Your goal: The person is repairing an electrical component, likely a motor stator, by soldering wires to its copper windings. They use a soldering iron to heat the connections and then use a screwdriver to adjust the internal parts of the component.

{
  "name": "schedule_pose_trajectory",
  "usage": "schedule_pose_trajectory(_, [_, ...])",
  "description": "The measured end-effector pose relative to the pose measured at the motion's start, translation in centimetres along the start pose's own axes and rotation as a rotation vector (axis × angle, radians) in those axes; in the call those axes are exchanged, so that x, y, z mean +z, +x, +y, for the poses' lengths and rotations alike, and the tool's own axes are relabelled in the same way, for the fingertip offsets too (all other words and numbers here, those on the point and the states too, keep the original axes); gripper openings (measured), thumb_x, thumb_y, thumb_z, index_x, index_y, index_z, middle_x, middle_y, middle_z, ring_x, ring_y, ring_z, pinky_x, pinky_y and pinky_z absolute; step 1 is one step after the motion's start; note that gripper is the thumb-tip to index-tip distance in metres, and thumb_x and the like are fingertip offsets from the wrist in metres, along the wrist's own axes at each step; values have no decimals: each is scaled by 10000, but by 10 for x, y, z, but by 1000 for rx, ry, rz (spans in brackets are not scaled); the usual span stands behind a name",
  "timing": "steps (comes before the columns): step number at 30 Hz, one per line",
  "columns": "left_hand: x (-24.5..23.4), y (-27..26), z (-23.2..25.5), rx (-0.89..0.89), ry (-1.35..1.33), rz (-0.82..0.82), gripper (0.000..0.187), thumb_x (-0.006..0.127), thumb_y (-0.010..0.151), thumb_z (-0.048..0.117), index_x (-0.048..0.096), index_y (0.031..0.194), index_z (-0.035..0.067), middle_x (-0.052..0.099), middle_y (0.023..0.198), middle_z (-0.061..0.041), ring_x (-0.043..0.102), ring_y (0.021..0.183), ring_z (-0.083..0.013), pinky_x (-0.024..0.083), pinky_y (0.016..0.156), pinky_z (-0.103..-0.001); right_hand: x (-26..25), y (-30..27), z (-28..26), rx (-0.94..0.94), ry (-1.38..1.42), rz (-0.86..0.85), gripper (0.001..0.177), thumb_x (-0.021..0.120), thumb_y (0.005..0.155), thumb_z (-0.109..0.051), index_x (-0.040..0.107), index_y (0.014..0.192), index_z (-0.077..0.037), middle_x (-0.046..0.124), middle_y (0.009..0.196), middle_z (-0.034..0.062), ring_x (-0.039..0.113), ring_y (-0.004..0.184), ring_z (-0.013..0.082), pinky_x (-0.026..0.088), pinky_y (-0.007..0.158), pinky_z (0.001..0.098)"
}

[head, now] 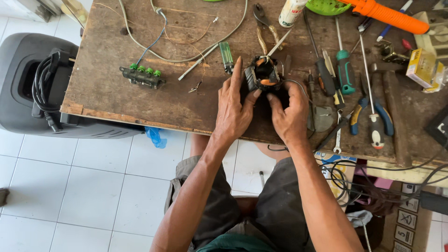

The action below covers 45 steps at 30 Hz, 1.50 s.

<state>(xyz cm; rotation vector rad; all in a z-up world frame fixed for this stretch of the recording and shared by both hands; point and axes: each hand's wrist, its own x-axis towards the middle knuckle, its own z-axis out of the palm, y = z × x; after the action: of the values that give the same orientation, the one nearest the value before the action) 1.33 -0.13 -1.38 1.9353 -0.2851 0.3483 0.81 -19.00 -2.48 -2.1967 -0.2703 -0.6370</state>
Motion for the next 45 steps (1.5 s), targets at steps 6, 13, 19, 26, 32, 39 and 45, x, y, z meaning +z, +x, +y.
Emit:
schedule_pose_trajectory(6, [1, -2, -8, -20, -8, 12, 623, 584, 1193, 262, 370, 1775, 210, 728, 1488, -117, 588, 1498, -313, 442, 1213, -423, -6, 6, -28, -92, 20, 11, 298, 824, 1079, -170, 678, 1259, 16, 684, 1293, 217, 662, 1224, 482, 547, 1062, 561])
schedule_pose_trajectory(13, [-1, -5, -6, 50, -2, 11, 531, 599, 1172, 205, 525, 1697, 226, 628, 1650, -84, 531, 1561, -352, 431, 1244, -492, -7, 5, -30, -95, 33, -10, 207, 881, 1028, -124, 734, 1115, -9, 720, 1144, 200, 694, 1190, 475, 550, 1037, 542])
schedule_pose_trajectory(19, [-6, -5, -2, 57, -41, 2, 564, 596, 1135, 216, 535, 1695, 230, 552, 1713, -106, 484, 1605, -376, 393, 1297, -526, -3, 2, -21, -89, -1, -27, 176, 906, 988, -107, 759, 1063, -47, 750, 1089, 165, 719, 1134, 435, 547, 997, 527])
schedule_pose_trajectory(26, [-1, 0, 5, -3, -25, 53, 518, 597, 1183, 415, 581, 1642, 175, 685, 1522, -146, 623, 1463, -373, 456, 1193, -479, -8, 4, -31, -70, 48, -43, 97, 810, 1041, -108, 755, 1070, -34, 745, 1080, 177, 711, 1183, 449, 518, 1045, 545])
schedule_pose_trajectory(32, [-3, -1, 6, 3, -49, 51, 509, 613, 1182, 414, 592, 1624, 161, 703, 1469, -146, 655, 1408, -373, 471, 1162, -469, -7, 4, -25, -49, 45, -31, 20, 775, 1034, -48, 772, 1043, -31, 766, 1056, 164, 729, 1184, 428, 525, 1052, 527])
schedule_pose_trajectory(39, [-4, -1, 6, 20, -63, 52, 507, 627, 1178, 395, 594, 1618, 145, 709, 1424, -155, 665, 1375, -380, 478, 1152, -475, -9, 5, -26, -51, 98, -17, 40, 752, 1045, -20, 775, 1012, -19, 775, 1038, 176, 739, 1173, 439, 544, 1032, 514])
schedule_pose_trajectory(45, [-6, -1, 6, 23, -50, 52, 467, 615, 1182, 338, 611, 1597, 125, 721, 1405, -166, 688, 1312, -399, 489, 1126, -490, -9, 6, -21, -40, 111, -14, 58, 752, 1052, -16, 772, 999, -6, 781, 1041, 186, 741, 1159, 454, 559, 1017, 525])
